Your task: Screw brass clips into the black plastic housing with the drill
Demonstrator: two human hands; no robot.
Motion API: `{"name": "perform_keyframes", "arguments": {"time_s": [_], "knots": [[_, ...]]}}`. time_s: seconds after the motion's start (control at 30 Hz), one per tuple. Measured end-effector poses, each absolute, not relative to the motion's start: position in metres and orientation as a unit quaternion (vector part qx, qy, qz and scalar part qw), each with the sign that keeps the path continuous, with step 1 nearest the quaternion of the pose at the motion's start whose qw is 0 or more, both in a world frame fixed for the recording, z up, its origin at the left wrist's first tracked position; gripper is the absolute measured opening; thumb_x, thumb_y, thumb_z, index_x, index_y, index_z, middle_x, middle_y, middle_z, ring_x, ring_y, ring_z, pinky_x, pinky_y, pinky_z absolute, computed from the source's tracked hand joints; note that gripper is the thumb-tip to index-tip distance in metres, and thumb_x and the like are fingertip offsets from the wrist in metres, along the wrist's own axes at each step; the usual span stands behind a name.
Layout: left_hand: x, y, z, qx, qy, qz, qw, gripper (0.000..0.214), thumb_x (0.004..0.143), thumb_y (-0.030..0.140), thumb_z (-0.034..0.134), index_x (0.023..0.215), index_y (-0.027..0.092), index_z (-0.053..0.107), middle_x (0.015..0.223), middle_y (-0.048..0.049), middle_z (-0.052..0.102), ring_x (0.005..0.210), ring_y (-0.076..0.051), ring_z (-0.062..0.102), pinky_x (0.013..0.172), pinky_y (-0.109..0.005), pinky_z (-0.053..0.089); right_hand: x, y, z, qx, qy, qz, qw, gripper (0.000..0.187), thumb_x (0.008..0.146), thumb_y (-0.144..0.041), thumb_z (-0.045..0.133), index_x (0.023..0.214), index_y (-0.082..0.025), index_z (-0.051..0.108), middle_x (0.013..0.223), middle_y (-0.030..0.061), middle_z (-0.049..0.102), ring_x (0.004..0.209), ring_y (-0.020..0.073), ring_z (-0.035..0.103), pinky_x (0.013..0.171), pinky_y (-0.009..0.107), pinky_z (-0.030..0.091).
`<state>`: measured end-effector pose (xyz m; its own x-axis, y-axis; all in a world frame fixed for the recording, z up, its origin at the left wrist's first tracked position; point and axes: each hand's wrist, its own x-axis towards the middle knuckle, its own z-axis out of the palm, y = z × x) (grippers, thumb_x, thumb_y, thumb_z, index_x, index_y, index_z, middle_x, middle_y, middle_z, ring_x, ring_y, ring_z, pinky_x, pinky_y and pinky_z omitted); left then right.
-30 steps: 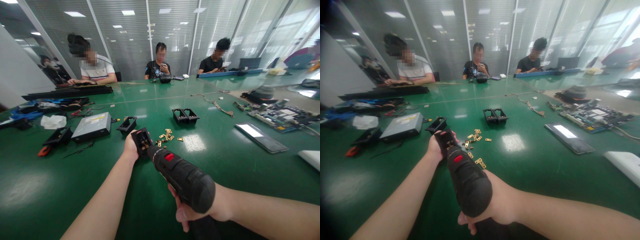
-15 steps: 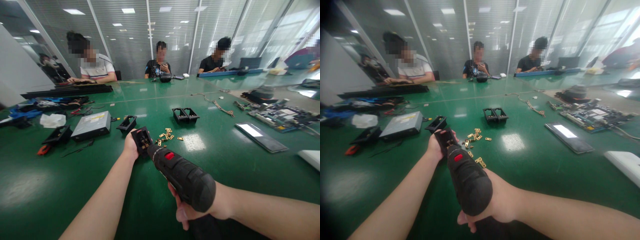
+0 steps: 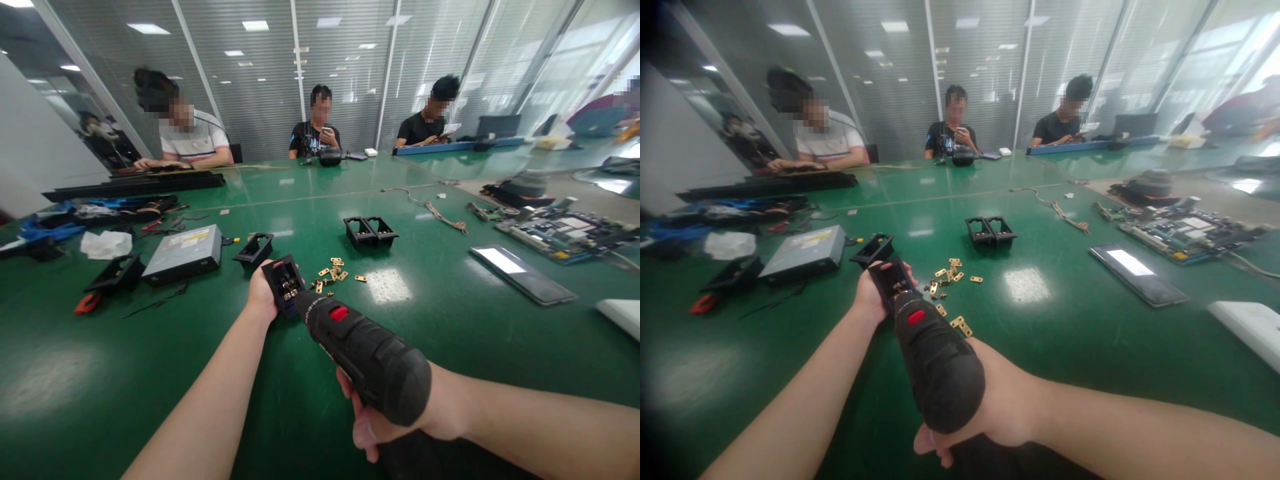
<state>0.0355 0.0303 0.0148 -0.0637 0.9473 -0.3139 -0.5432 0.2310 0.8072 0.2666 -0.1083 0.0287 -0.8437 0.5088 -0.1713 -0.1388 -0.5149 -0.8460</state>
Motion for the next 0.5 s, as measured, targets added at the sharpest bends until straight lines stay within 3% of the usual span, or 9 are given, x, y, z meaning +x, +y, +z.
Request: {"name": "perform_keyframes", "arguments": {"time_s": [0.5], "knots": [[0.0337, 0.0294, 0.0140, 0.221, 0.451, 0.571, 0.650, 0.029, 0.081, 0.029, 0.044, 0.078, 0.012, 0.067, 0.059, -0.0094, 0.067, 0.050, -0.025, 0.065, 0.046, -0.036, 0.053, 0.2626, -0.1095, 0.0290, -0.221, -0.451, 0.842, 0.196, 0.034, 0.064, -0.016, 0.091, 0.080, -0.011, 0.062, 0.065, -0.0026, 0.065, 0.058, 0.0105, 0.066, 0.055, 0.020, 0.054]]}}
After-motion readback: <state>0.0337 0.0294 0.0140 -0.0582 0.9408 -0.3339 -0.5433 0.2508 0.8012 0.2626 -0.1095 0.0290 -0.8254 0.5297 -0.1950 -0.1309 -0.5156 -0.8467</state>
